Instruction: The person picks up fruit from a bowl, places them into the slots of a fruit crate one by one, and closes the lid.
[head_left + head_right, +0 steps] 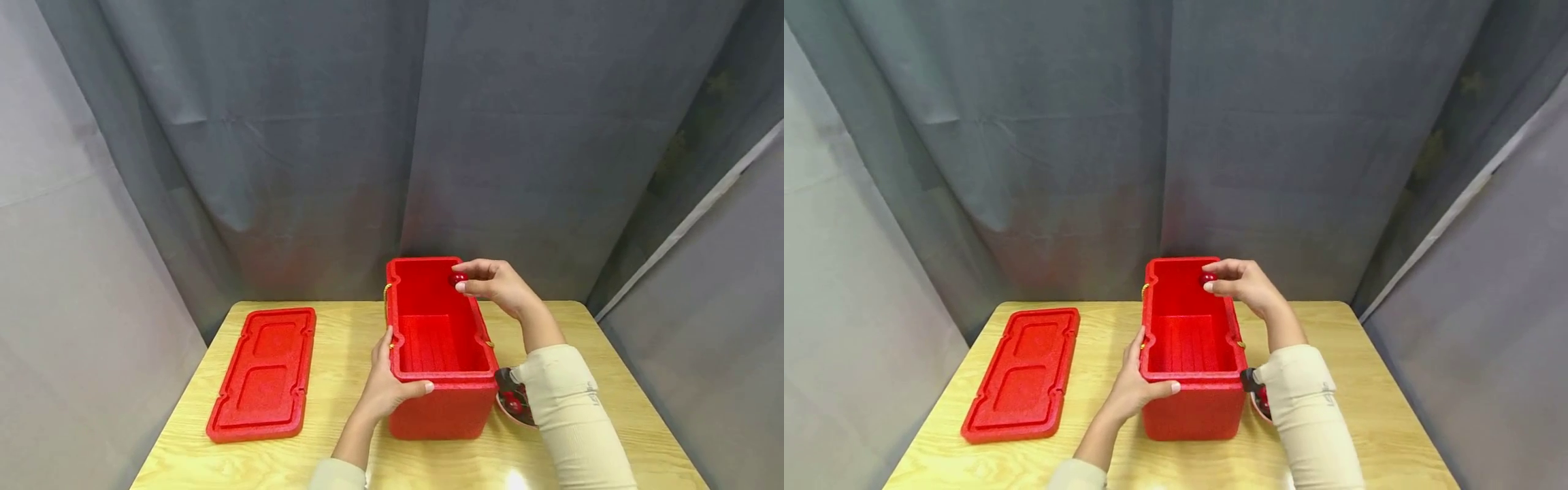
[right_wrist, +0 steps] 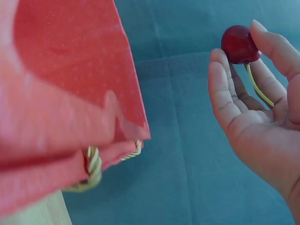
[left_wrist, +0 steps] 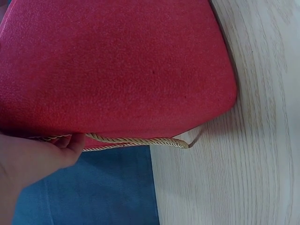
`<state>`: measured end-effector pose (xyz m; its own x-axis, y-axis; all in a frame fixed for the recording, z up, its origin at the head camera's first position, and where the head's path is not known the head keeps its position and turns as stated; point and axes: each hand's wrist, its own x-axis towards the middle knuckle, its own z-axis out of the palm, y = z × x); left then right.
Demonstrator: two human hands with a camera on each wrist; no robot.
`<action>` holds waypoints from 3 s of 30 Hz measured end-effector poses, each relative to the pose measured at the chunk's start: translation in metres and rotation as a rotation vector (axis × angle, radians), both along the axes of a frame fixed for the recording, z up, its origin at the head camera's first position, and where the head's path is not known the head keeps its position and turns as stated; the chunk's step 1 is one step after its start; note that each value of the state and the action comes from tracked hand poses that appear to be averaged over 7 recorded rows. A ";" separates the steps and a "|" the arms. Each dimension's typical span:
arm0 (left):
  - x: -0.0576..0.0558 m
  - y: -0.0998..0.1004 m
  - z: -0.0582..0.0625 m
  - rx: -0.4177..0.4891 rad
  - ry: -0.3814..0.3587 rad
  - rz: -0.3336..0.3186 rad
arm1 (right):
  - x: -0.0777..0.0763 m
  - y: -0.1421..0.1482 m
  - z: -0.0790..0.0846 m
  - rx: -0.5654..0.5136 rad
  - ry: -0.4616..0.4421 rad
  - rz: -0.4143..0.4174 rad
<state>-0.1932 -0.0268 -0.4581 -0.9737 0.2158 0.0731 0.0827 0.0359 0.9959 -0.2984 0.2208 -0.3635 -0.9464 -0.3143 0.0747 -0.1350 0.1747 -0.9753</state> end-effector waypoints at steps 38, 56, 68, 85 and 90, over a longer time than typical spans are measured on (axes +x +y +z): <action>-0.013 -0.001 -0.033 -0.005 -0.002 0.029 | -0.030 -0.043 -0.014 0.377 -0.142 0.020; -0.009 0.000 -0.033 0.030 -0.007 0.037 | 0.039 0.018 -0.020 0.238 0.067 0.045; -0.013 0.002 -0.030 -0.004 0.011 0.033 | 0.086 0.035 -0.063 0.046 0.070 -0.063; -0.003 0.000 -0.007 0.005 -0.011 0.019 | 0.128 0.068 -0.107 0.056 0.009 -0.272; -0.012 0.002 -0.028 0.016 -0.003 0.032 | 0.138 0.077 -0.126 0.033 0.007 -0.350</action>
